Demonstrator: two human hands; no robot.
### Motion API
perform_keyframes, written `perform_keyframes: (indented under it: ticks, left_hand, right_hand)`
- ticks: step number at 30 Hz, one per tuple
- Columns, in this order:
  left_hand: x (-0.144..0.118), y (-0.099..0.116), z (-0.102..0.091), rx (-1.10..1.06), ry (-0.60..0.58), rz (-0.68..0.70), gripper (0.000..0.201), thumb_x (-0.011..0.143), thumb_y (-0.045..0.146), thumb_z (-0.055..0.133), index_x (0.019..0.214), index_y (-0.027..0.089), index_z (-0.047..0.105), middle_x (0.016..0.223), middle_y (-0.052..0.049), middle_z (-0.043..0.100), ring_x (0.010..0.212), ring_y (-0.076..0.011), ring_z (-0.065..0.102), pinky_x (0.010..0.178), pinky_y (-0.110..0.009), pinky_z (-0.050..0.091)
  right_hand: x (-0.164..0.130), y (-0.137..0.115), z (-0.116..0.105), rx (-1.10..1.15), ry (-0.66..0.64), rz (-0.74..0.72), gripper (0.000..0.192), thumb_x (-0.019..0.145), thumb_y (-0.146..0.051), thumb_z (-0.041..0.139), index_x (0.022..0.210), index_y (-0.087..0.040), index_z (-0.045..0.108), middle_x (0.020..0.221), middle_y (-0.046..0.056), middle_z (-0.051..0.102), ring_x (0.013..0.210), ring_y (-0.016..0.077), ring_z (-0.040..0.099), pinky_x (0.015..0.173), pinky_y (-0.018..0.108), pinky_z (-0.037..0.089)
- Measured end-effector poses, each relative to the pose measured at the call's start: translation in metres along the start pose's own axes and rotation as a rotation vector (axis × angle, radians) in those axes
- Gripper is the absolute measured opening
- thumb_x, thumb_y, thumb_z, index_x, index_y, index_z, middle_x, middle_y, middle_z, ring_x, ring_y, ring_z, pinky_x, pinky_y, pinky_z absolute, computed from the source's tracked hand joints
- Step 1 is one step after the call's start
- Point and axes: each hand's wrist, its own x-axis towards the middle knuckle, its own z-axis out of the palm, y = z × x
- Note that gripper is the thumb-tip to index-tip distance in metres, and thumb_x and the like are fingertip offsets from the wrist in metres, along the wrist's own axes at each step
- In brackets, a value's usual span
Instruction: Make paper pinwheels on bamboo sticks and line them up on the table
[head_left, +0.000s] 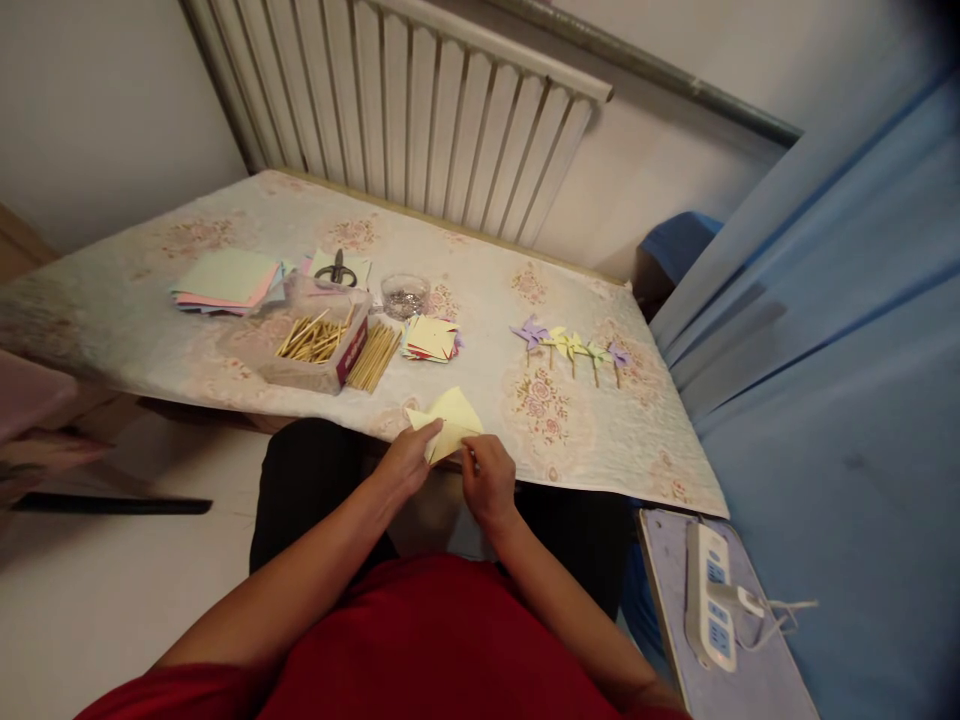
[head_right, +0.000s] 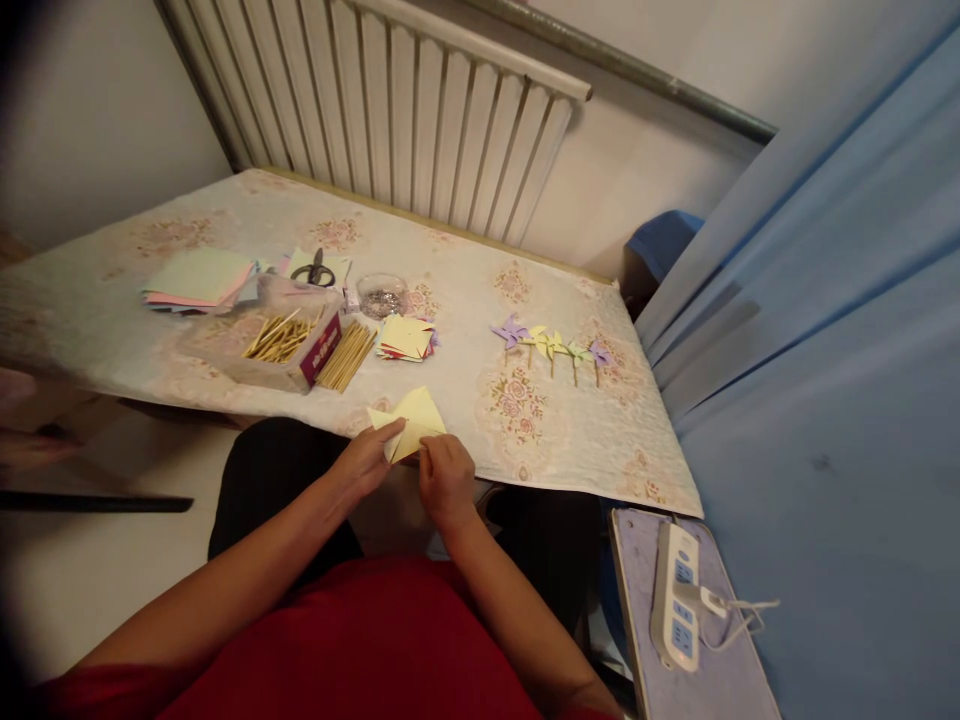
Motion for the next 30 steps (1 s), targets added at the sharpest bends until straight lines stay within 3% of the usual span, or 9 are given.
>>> perform_keyframes:
  ticks: [6, 10, 20, 30]
  left_hand:
    - [-0.007, 0.005, 0.004, -0.049, -0.037, -0.074, 0.022, 0.086, 0.016, 0.054, 0.104, 0.009, 0.065, 0.091, -0.012, 0.074, 0.084, -0.0213, 0.070, 0.065, -0.028, 0.057]
    - [-0.011, 0.004, 0.008, -0.030, -0.048, -0.046, 0.024, 0.084, 0.014, 0.054, 0.105, 0.009, 0.065, 0.095, -0.012, 0.074, 0.090, -0.0225, 0.070, 0.071, -0.030, 0.057]
    - [-0.010, -0.003, 0.004, -0.035, -0.113, 0.023, 0.028, 0.079, 0.015, 0.061, 0.107, 0.011, 0.065, 0.099, -0.011, 0.073, 0.093, -0.0231, 0.070, 0.078, -0.032, 0.057]
    - [-0.010, 0.001, 0.006, -0.127, -0.040, -0.101, 0.033, 0.087, 0.014, 0.050, 0.117, 0.009, 0.061, 0.102, -0.013, 0.073, 0.088, -0.0214, 0.071, 0.073, -0.032, 0.059]
  right_hand:
    - [-0.008, 0.006, 0.009, -0.146, -0.061, -0.068, 0.029, 0.094, -0.020, 0.046, 0.115, -0.020, 0.065, 0.084, 0.008, 0.062, 0.079, 0.0195, 0.057, 0.073, 0.031, 0.047]
    - [-0.008, 0.009, 0.010, -0.170, -0.054, -0.050, 0.030, 0.094, -0.021, 0.046, 0.116, -0.021, 0.067, 0.079, 0.007, 0.060, 0.075, 0.0188, 0.056, 0.070, 0.030, 0.046]
    - [-0.008, 0.007, 0.006, -0.012, -0.028, 0.122, 0.030, 0.097, -0.026, 0.044, 0.113, -0.023, 0.070, 0.084, 0.007, 0.066, 0.078, 0.0184, 0.062, 0.071, 0.028, 0.048]
    - [-0.013, 0.010, 0.011, 0.079, -0.065, 0.151, 0.033, 0.098, -0.032, 0.044, 0.121, -0.022, 0.066, 0.093, 0.008, 0.070, 0.084, 0.0192, 0.065, 0.076, 0.031, 0.050]
